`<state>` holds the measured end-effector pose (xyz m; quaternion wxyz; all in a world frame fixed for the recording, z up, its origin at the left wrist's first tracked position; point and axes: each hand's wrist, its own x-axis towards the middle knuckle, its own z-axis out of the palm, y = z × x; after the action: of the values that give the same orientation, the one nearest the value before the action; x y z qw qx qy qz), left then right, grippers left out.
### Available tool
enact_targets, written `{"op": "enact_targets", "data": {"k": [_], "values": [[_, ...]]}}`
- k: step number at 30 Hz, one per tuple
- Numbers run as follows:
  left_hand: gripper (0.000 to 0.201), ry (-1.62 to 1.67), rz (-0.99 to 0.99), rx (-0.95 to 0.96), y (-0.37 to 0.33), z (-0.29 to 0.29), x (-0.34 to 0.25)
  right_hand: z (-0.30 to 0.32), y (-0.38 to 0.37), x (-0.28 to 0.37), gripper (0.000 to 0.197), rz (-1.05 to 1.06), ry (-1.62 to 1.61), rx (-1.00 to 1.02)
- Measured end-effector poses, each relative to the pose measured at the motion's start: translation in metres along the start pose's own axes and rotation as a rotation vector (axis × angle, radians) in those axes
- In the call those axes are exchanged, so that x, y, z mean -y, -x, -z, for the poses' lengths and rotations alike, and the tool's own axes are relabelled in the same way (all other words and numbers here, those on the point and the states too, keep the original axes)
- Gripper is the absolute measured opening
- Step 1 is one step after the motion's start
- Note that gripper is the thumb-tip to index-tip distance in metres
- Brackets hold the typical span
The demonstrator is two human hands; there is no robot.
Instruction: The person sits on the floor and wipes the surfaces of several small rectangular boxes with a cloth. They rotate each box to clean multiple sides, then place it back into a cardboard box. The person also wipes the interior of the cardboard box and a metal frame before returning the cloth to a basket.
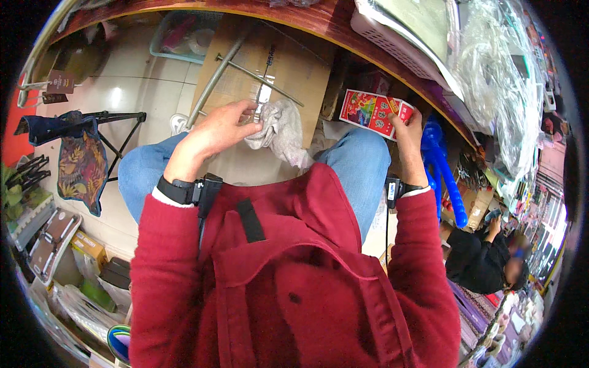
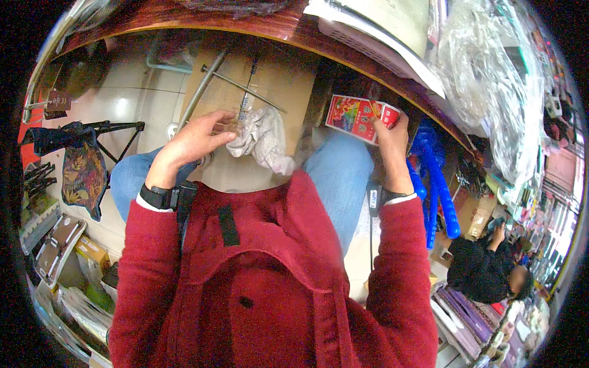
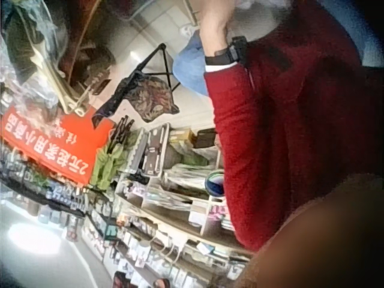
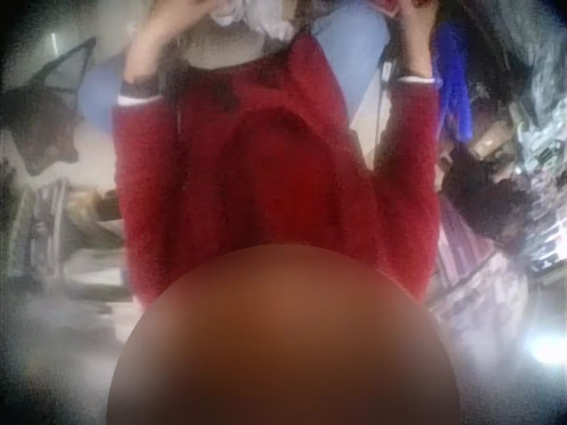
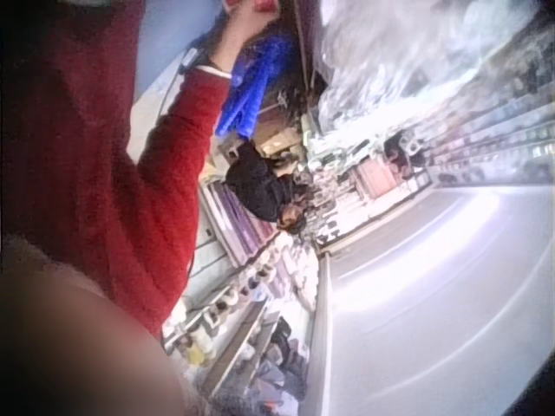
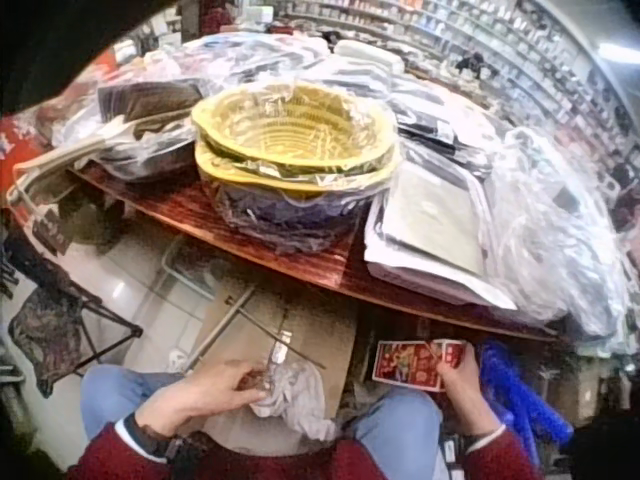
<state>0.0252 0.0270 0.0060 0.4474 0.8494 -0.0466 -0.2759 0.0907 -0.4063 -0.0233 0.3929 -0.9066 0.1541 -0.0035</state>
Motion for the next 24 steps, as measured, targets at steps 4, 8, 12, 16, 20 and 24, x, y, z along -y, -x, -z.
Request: {"op": "enact_targets", "data": {"k": [4, 8, 12, 16, 20, 24], "values": [[0.051, -0.051, 0.012, -0.013, -0.002, -0.001, 0.003, -0.021, -0.028, -0.022, 0.072, -0.024, 0.035, 0.026], [0.049, -0.036, 0.050, -0.006, -0.003, -0.001, 0.002, -0.037, -0.065, -0.038, 0.070, 0.044, 0.230, 0.079], [0.049, -0.021, 0.027, -0.044, -0.004, -0.002, 0.002, -0.063, -0.101, -0.064, 0.080, 0.188, 0.286, 0.114], [0.049, -0.033, 0.044, -0.049, -0.006, -0.002, 0.002, -0.097, -0.134, -0.088, 0.082, 0.398, 0.401, 0.100], [0.050, -0.035, 0.054, -0.041, -0.006, -0.001, 0.001, -0.116, -0.162, -0.098, 0.079, 0.464, 0.451, 0.073], [0.049, -0.012, 0.075, -0.032, -0.008, -0.003, 0.000, -0.127, -0.174, -0.105, 0.076, 0.460, 0.465, 0.073]]}}
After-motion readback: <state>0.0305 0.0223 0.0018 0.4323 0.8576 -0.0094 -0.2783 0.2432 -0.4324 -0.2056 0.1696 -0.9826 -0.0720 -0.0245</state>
